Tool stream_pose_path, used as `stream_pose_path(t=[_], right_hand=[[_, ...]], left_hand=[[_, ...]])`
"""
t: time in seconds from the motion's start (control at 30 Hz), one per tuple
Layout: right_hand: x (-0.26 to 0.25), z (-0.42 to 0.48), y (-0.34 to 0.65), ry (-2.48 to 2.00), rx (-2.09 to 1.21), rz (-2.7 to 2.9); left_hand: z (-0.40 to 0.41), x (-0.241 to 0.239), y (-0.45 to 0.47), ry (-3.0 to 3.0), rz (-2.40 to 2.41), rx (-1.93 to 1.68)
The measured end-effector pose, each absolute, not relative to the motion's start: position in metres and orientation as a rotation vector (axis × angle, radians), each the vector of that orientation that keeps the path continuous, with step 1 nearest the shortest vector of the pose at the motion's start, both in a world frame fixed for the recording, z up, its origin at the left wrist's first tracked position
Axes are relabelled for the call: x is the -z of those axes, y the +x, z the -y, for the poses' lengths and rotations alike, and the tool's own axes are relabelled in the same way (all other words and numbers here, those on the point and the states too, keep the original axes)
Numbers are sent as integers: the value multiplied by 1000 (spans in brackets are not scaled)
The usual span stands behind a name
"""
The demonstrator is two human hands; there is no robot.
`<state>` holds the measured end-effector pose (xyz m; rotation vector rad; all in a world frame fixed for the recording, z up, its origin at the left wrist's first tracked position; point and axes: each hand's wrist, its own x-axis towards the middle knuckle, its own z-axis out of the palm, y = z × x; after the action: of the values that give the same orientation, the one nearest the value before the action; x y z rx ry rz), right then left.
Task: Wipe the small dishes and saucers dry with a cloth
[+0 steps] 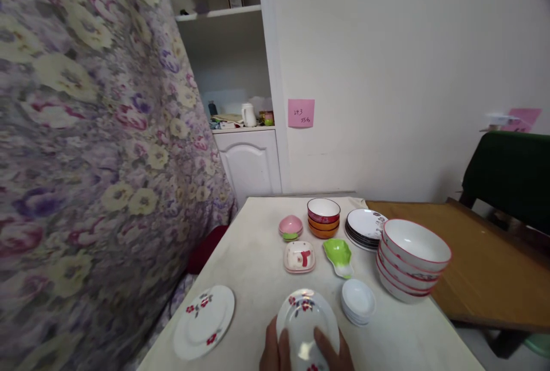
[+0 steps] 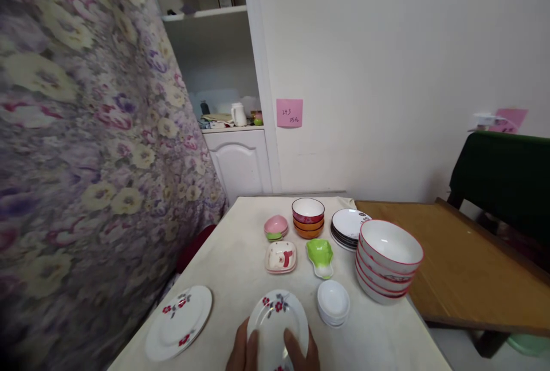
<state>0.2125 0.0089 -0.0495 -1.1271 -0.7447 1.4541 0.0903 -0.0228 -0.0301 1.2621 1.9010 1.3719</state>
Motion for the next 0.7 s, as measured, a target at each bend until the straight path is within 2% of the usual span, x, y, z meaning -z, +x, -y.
stream_pose_path(t=[0.2, 0.43, 0.7], right_hand=[[27, -11, 202, -1033, -1432, 644], [41, -11, 207, -1028, -1524, 707], [39, -13, 209, -1017, -1567, 892]], left_hand=[[11, 18, 102, 1310, -2000, -1193], [14, 26, 89, 1246, -1815, -1306], [68, 6, 43, 1324, -1677, -1042]])
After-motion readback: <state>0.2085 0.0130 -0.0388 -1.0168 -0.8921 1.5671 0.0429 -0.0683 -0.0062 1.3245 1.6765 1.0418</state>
